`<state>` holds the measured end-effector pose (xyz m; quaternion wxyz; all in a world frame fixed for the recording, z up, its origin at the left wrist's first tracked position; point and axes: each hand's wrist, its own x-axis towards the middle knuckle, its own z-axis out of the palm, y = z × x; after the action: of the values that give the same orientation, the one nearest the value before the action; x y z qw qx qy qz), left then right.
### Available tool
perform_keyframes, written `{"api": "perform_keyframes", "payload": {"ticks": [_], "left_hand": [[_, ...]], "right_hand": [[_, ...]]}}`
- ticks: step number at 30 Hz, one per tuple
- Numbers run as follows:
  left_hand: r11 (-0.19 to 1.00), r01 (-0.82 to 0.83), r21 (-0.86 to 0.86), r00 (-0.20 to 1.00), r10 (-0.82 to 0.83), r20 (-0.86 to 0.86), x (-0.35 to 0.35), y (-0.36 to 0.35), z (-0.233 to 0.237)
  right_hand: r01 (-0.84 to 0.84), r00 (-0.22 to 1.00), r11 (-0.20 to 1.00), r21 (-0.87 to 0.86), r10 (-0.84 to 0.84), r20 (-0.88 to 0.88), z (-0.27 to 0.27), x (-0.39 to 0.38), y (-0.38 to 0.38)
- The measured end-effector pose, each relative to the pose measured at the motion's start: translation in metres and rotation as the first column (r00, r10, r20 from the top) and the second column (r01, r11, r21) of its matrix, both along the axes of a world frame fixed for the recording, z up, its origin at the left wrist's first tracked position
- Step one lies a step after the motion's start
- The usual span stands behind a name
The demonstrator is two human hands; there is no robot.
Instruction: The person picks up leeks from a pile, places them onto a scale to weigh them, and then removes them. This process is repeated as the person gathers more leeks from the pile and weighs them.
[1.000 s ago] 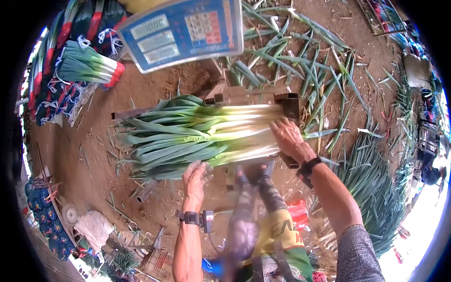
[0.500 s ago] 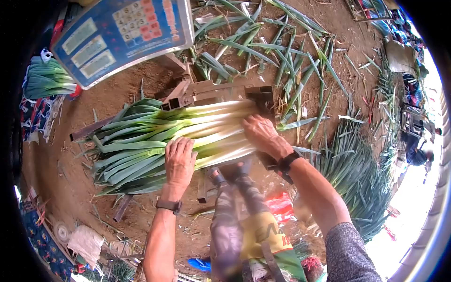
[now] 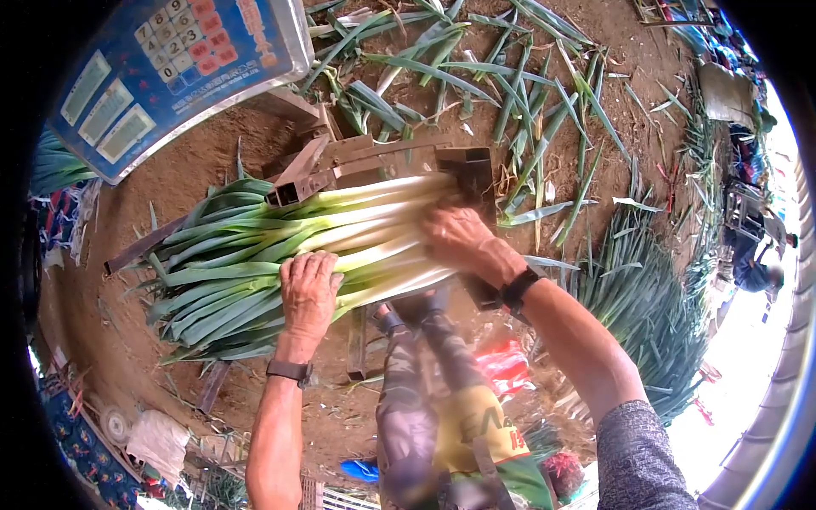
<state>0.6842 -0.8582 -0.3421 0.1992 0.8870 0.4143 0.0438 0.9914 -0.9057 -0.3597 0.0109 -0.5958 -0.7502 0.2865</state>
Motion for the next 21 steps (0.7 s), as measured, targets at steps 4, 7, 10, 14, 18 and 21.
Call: {"api": "perform_keyframes", "payload": {"ticks": [4, 7, 10, 14, 18, 21], "left_hand": [[0.999, 0.033, 0.010, 0.999, -0.033, -0.024, 0.001, 0.002, -0.001], [0.999, 0.052, 0.016, 0.997, -0.051, -0.052, 0.000, 0.003, -0.001], [0.997, 0.064, 0.031, 0.997, -0.062, -0.049, 0.001, 0.003, -0.003], [0.997, 0.069, 0.040, 0.997, -0.068, -0.040, 0.001, 0.004, -0.004], [0.994, 0.103, 0.026, 0.992, -0.101, -0.069, 0.002, 0.004, -0.004], [0.988, 0.155, 0.017, 0.981, -0.152, -0.118, 0.004, 0.006, 0.000]], "right_hand": [[-0.007, 0.999, 0.993, 0.114, 0.011, -0.034, -0.013, -0.006, 0.001], [-0.017, 1.000, 0.987, 0.163, 0.021, -0.023, -0.020, -0.008, -0.001], [-0.063, 0.998, 0.993, 0.103, 0.065, -0.011, -0.027, -0.005, 0.003], [-0.146, 0.989, 0.971, 0.189, 0.141, 0.041, -0.025, -0.008, 0.009], [-0.169, 0.985, 0.940, 0.297, 0.173, 0.013, -0.035, -0.007, 0.010], [-0.293, 0.956, 0.891, 0.346, 0.263, 0.132, -0.040, -0.004, 0.009]]}}
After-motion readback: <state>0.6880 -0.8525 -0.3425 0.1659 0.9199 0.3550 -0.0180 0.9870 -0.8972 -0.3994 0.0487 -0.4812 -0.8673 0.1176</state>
